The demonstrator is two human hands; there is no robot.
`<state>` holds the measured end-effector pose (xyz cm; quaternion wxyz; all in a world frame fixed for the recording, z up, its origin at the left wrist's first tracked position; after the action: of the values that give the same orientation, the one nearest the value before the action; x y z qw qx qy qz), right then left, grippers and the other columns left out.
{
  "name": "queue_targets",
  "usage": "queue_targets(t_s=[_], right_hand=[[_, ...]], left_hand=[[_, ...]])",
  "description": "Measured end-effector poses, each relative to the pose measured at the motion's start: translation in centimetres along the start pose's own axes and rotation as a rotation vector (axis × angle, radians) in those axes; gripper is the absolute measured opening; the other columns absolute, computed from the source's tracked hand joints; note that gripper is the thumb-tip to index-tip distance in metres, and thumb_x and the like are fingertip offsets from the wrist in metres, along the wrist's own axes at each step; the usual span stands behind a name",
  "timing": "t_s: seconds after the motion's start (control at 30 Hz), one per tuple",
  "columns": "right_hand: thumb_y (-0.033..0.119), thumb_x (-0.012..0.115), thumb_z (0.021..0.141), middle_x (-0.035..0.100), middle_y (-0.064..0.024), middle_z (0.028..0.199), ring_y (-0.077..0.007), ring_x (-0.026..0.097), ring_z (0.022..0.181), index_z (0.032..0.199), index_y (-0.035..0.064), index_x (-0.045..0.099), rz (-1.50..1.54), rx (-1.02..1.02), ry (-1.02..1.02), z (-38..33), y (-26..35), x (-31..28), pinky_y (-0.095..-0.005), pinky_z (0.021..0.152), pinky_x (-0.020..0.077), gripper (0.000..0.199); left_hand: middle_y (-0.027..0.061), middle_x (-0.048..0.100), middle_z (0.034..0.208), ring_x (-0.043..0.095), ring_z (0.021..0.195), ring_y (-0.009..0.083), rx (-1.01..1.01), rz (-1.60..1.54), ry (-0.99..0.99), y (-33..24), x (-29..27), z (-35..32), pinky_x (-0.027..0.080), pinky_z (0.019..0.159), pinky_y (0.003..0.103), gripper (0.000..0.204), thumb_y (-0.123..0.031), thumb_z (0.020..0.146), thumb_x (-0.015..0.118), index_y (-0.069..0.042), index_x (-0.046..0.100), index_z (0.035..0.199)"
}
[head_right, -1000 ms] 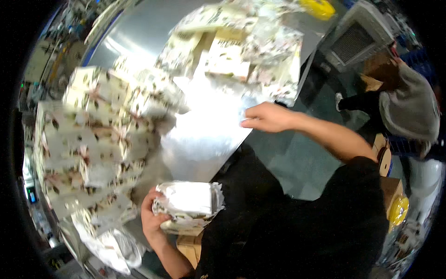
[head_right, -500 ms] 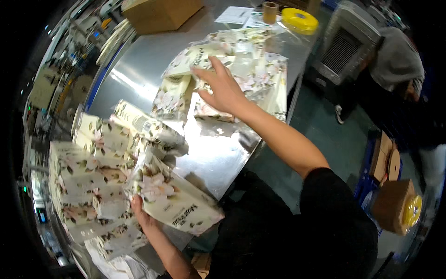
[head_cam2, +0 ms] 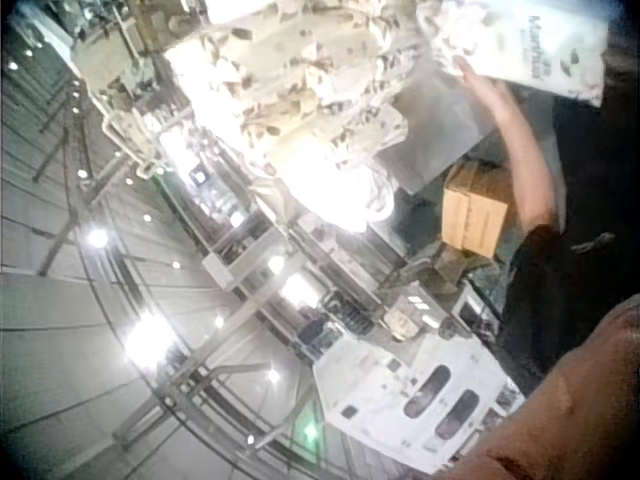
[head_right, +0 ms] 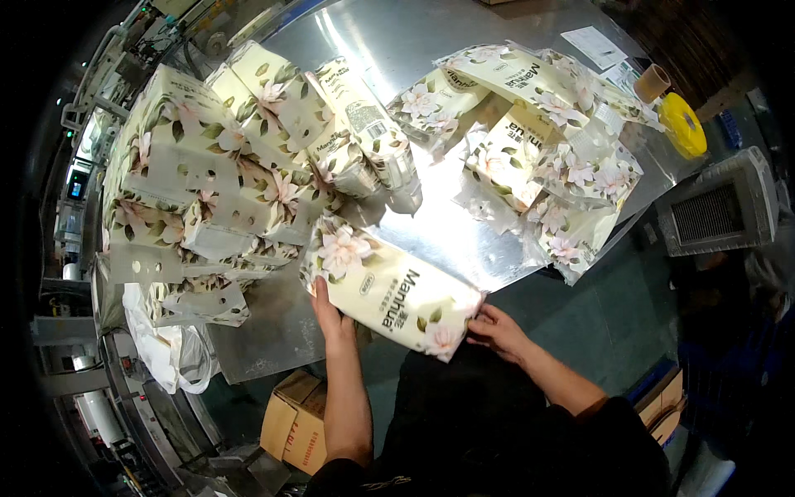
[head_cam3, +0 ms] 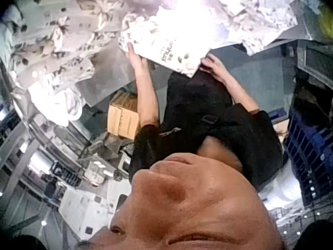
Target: The person places a stack of paper onto a conveyor belt and then wraps other stacks into floral-patterned packaging by hand on a metal table.
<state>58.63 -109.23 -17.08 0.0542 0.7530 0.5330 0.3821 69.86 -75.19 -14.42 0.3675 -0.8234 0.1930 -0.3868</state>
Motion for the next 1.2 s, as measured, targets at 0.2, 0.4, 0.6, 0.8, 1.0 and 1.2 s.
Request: queue_targets(t_s=[0.2,0.4,0.6,0.8,1.0,1.2], right_hand=[[0.038,0.067,0.098,0.06,-0.0047,0.119,-0.0207,0.061,0.11,0.148,0.0136,0.04,-0.126,0.213,-0.207,1.0,0.5,-2.5,-0.0422,0.095,0.0501,0.062],[0.024,0.063,0.101,0.065,-0.0103,0.127,-0.0211,0.065,0.11,0.136,0.0022,0.054,0.124,0.058,-0.098,2.6,0.6,-1.4,-0.0382,0.092,0.0549,0.042],[0.01,0.071,0.093,0.067,-0.0042,0.106,-0.0161,0.066,0.09,0.124,0.0036,0.061,-0.07,-0.251,-0.229,2.9,3.9,-2.6,-0.0293,0.077,0.0559,0.033],[0.004,0.066,0.094,0.064,-0.0017,0.102,-0.0177,0.066,0.087,0.109,0.0113,0.062,0.165,0.001,-0.018,2.8,4.5,-2.4,-0.0332,0.079,0.0562,0.017],[0.0,0.058,0.095,0.062,-0.0029,0.102,-0.0185,0.065,0.091,0.103,0.009,0.06,0.278,0.13,0.167,3.1,4.3,-1.6,-0.0362,0.09,0.0533,0.012],[0.004,0.059,0.093,0.059,-0.003,0.091,-0.0162,0.062,0.083,0.093,0.007,0.055,0.045,-0.023,0.24,-1.3,8.3,-1.8,-0.0299,0.079,0.048,0.005]], left_hand=[[0.0168,0.049,0.143,0.057,0.125,0.0318,0.022,-0.059,-0.102,0.2,-0.2,2.2,0.055,0.099,0.046,0.069,-0.022,0.096,0.068,-0.008,0.029,0.151],[0.0211,0.044,0.147,0.056,0.123,0.0325,0.067,0.323,-0.175,-1.0,-0.7,1.4,0.054,0.098,0.044,0.084,-0.026,0.096,0.07,-0.005,0.016,0.158],[0.0164,0.048,0.138,0.054,0.118,0.0263,0.386,0.673,-0.226,-3.7,-1.6,-3.0,0.049,0.097,0.038,0.068,-0.013,0.099,0.064,-0.004,0.026,0.154],[0.0112,0.064,0.114,0.062,0.105,0.0202,0.304,0.821,0.386,2.0,9.5,-17.5,0.05,0.095,0.032,0.037,-0.005,0.093,0.067,0.003,0.058,0.128],[0.0274,0.048,0.139,0.049,0.127,0.0414,0.195,1.206,0.578,11.6,14.8,-22.2,0.039,0.108,0.046,0.052,-0.018,0.099,0.057,0.007,0.042,0.141],[0.029,0.044,0.141,0.04,0.13,0.0459,0.548,1.548,0.339,14.0,14.3,-18.5,0.03,0.112,0.052,0.054,-0.025,0.101,0.052,0.008,0.041,0.143]])
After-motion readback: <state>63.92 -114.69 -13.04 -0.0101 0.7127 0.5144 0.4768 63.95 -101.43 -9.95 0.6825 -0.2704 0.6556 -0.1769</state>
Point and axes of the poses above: each hand's wrist, its own z-axis towards the middle knuckle, its own x-axis out of the palm, y = z × x, the point moved 7 cm from there along z, towards the middle knuckle
